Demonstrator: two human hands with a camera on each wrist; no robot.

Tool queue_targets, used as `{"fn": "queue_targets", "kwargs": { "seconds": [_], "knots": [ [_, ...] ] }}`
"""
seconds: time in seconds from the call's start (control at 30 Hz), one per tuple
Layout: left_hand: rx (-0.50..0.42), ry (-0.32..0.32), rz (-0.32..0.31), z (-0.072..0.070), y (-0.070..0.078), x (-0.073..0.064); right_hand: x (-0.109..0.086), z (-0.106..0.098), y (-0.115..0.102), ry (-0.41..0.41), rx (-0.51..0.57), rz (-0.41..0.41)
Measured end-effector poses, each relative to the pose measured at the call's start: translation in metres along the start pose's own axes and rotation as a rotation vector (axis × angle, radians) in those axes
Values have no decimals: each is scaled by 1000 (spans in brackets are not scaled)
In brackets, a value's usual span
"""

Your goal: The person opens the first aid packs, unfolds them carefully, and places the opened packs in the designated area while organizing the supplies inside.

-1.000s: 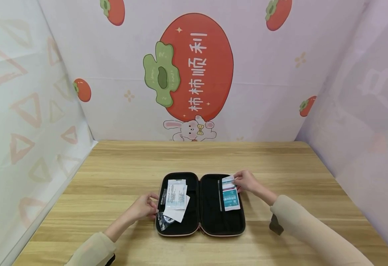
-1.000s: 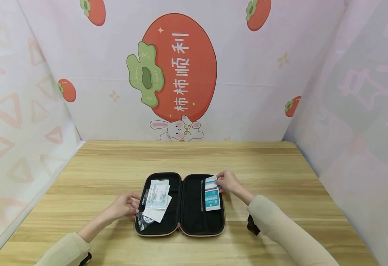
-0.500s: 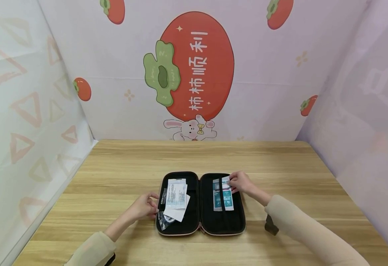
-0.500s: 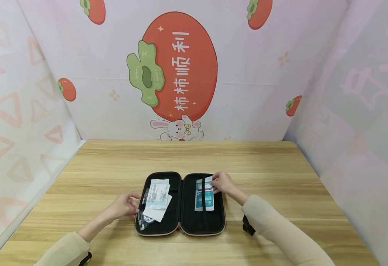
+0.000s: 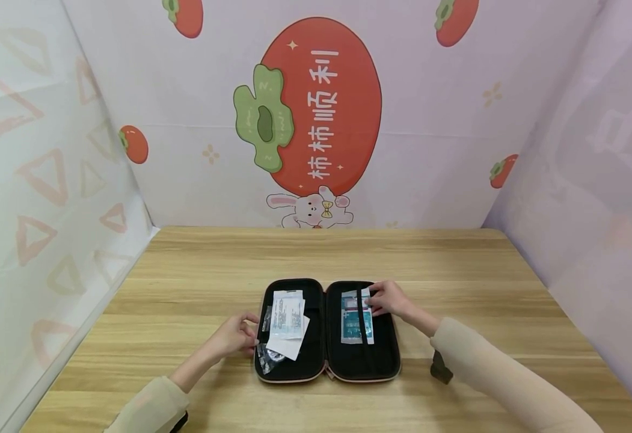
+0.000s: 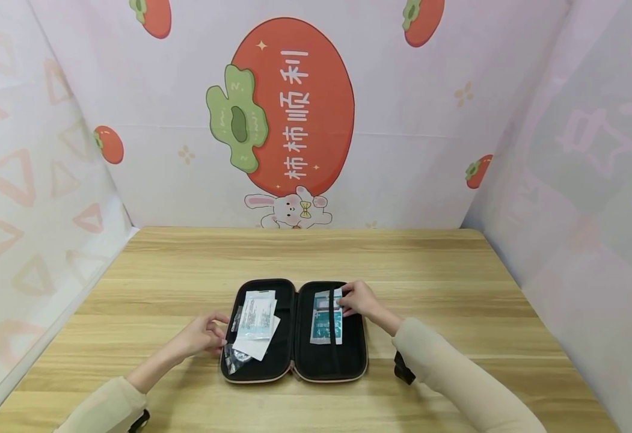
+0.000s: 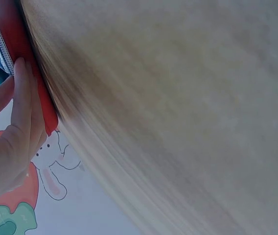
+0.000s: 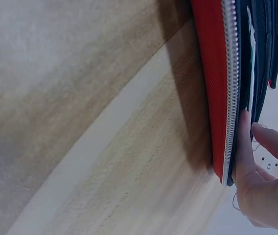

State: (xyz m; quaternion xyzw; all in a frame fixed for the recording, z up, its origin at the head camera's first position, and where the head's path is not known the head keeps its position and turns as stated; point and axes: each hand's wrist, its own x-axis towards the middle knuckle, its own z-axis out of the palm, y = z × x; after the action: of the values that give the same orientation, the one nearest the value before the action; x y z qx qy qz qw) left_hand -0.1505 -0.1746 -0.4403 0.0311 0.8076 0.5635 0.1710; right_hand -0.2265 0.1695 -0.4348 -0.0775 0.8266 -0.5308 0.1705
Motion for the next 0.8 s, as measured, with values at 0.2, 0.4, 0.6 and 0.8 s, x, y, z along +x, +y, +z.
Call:
{"fn": "queue_targets", "kwargs": {
  "seconds": [0.2, 0.4, 0.6, 0.8],
  "knots": [
    [4, -5, 0, 0, 1, 0, -3, 0, 2, -16, 72, 27],
    [2, -4, 7, 0, 1, 0, 39, 1, 63, -45, 161, -76],
    [-2, -6, 22, -1, 1, 0, 75, 1, 112, -71, 228, -72],
    [-2, -7, 11, -1, -1, 1, 46, 13, 65, -11, 137, -44]
  ]
}}
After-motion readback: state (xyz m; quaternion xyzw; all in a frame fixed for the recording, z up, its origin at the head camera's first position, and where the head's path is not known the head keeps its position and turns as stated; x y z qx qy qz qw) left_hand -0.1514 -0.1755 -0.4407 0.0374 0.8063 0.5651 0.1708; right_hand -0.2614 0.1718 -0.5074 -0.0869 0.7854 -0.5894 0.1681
